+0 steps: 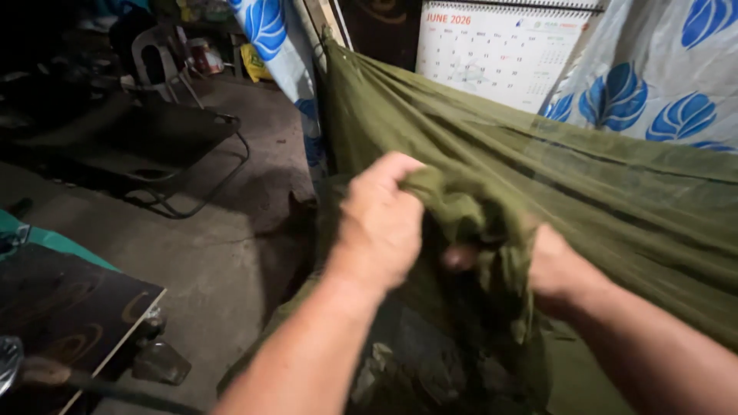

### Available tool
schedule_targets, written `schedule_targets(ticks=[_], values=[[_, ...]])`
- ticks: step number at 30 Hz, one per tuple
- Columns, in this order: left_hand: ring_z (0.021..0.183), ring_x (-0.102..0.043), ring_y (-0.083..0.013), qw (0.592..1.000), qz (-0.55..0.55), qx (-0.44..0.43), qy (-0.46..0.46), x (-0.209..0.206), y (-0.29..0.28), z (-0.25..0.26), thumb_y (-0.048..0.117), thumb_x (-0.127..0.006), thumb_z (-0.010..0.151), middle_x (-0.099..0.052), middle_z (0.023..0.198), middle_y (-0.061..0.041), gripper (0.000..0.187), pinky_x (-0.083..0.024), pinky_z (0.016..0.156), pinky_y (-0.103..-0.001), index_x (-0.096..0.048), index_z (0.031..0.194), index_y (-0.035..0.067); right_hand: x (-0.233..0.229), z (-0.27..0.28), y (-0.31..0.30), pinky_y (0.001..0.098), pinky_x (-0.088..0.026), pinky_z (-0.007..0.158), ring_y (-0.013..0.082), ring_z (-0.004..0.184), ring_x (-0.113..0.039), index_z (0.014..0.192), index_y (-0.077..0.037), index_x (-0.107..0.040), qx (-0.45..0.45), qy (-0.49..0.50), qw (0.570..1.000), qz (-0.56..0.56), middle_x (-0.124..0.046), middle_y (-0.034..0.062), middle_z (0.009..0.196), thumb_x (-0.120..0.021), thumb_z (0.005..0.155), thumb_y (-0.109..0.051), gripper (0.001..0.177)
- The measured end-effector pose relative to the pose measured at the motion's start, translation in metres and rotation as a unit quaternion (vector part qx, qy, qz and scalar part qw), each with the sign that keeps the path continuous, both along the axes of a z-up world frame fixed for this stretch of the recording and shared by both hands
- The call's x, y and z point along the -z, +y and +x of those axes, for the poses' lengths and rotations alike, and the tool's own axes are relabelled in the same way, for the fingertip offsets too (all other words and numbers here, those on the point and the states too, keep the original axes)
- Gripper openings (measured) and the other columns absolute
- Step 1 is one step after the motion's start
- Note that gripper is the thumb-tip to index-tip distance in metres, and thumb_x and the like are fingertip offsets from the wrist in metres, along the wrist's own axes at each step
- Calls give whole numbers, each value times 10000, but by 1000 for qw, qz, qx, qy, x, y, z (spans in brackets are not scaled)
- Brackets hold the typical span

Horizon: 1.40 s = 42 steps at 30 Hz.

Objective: Untying and dismantling a green mosquito net from its supports above a cot.

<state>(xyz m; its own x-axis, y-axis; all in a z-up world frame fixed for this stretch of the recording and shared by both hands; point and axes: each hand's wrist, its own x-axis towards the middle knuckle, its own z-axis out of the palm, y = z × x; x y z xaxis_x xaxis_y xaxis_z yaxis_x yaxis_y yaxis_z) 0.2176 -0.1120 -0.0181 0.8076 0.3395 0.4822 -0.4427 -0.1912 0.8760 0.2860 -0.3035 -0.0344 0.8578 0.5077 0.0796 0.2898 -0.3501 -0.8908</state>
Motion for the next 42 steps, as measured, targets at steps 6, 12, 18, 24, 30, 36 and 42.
schedule_targets(ticks=[6,12,18,24,30,36,42], values=[[887,-761,-161,999,25,2,24,-7,-30,-28,123,-629,840,-785,975,-92,300,-594,823,-281,-734,1115,68,23,13,-1,332,-587,764,130,940,-662,1158,-5,-706,-131,4,985,115,-741,45,1061,-731,846,-141,341],[1241,-534,-376,972,156,-52,166,62,-27,-48,312,-983,564,-466,1479,-192,1118,-494,947,-425,-403,1468,3,-53,3,2,346,-559,686,149,842,-653,1093,-95,-693,30,79,974,209,-695,10,961,-758,865,-156,244],[1199,-715,-322,954,245,-3,171,144,-49,-12,368,-722,1032,-776,1227,-149,442,-566,1098,-369,-665,1400,129,-104,-11,-8,388,-530,609,172,805,-626,1200,-181,-697,131,59,958,247,-649,-10,962,-777,1001,-263,230],[1119,-687,-276,990,-24,56,124,-14,-60,-20,201,-742,711,-728,1185,-139,578,-509,968,-370,-582,1262,129,-43,7,-24,356,-575,673,170,819,-682,1135,-40,-695,15,90,974,207,-731,53,980,-744,853,-118,296],[1159,-708,-241,992,43,92,76,52,-72,-12,204,-681,835,-751,1234,-124,420,-540,961,-352,-692,1238,86,46,7,-56,395,-559,733,199,887,-648,1262,-26,-709,22,206,973,104,-724,128,1057,-752,821,-113,451],[851,-636,-266,933,-274,-87,218,88,-36,8,10,-616,787,-730,1044,-189,351,-542,746,-423,-703,1118,-67,52,-33,-71,326,-526,1007,178,1185,-654,1561,-196,-336,-41,38,985,-161,-645,62,1383,-986,629,-296,1141],[990,-703,-259,886,-447,74,99,-3,-46,-9,93,-571,865,-743,1081,-123,283,-583,880,-438,-707,1094,1,110,-68,-104,478,-337,1120,387,1502,-316,1583,-76,-109,-71,-114,986,-102,-332,225,1636,-1044,585,-225,1375]])
